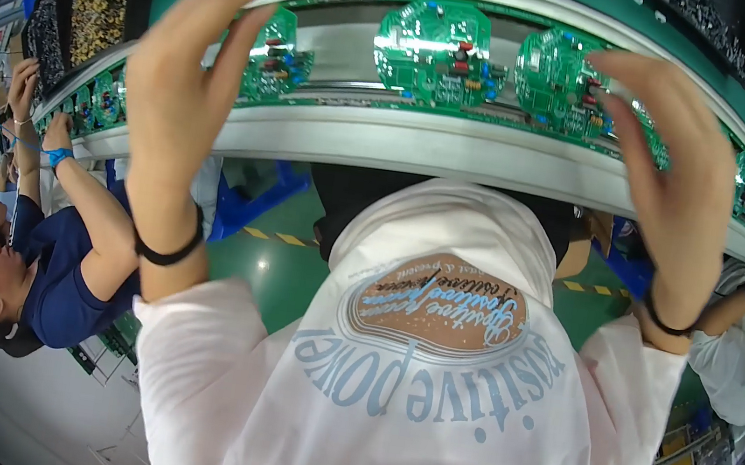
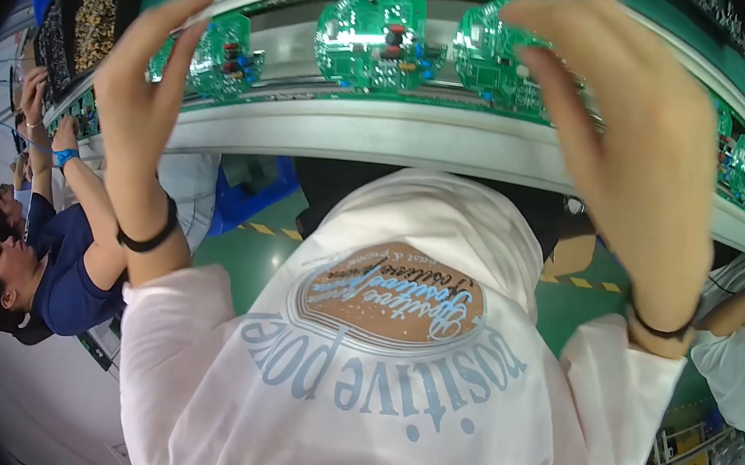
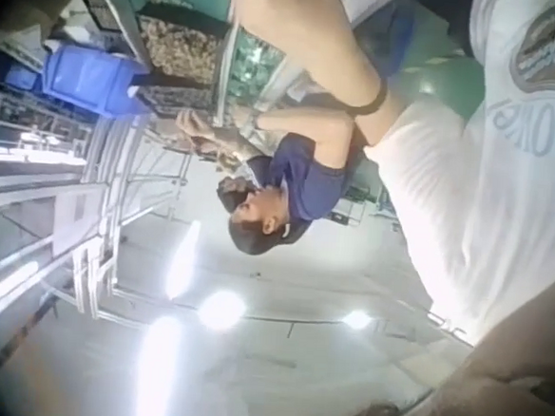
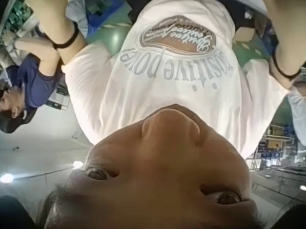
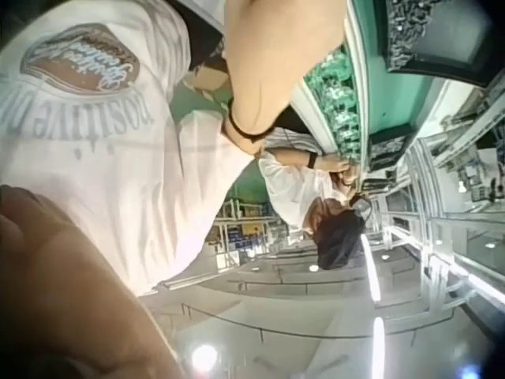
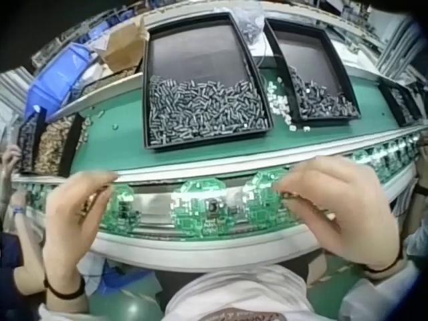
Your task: Manually inserting small electronic components into circuit boards on an assembly line.
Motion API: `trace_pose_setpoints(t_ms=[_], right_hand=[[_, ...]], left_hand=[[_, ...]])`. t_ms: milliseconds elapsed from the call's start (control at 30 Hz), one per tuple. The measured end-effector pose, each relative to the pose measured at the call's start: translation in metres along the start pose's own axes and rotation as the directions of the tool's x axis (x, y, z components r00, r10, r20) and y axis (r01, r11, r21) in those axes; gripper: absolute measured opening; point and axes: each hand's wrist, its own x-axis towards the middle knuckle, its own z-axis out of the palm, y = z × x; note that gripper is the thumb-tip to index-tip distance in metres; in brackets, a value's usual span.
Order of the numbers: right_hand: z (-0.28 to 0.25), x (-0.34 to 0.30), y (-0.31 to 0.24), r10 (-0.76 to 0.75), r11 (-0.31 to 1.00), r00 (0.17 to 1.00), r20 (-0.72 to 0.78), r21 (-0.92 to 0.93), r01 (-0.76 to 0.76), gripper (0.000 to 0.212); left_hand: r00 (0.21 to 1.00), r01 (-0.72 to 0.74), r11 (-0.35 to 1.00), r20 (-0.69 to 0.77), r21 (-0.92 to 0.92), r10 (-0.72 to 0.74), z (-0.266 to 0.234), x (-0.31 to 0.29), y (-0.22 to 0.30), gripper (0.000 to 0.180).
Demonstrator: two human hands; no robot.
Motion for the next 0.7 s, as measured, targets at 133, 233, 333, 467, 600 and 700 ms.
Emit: trace_pose_setpoints(t_ms=[133, 233, 333, 467, 600, 700], right_hand=[[-0.022, 0.054, 0.009, -0.144, 0.914, 0.989, -0.021, -0.386, 0.125, 0.021], [-0.005, 0.101, 0.015, -0.272, 0.78, 0.962, -0.027, -0.592, 0.203, 0.018], [0.0, 0.135, 0.03, -0.209, 0.812, 0.976, 0.06, -0.546, 0.208, 0.023], [0.016, 0.152, 0.045, -0.229, 0.924, 0.973, 0.023, -0.309, 0.225, 0.022], [0.026, 0.174, 0.044, -0.229, 0.945, 0.973, -0.021, -0.244, 0.217, 0.015], [0.045, 0.184, 0.111, -0.11, 0.948, 0.99, -0.091, -0.31, 0.077, 0.012]], left_hand=[[0.959, 0.212, 0.976, -0.2, 0.039, -0.2, 0.013, -0.065, 0.0, 0.027], [0.907, 0.327, 0.943, -0.302, 0.066, -0.293, 0.029, -0.109, 0.002, 0.033], [0.912, 0.34, 0.938, -0.267, 0.064, -0.312, 0.022, -0.119, 0.008, 0.037], [0.947, 0.298, 0.946, -0.164, 0.127, -0.276, 0.028, -0.115, 0.027, 0.05], [0.972, 0.234, 0.96, -0.065, 0.157, -0.226, 0.04, -0.103, 0.035, 0.065], [0.976, 0.217, 0.969, -0.043, 0.117, -0.213, 0.047, -0.095, 0.039, 0.071]])
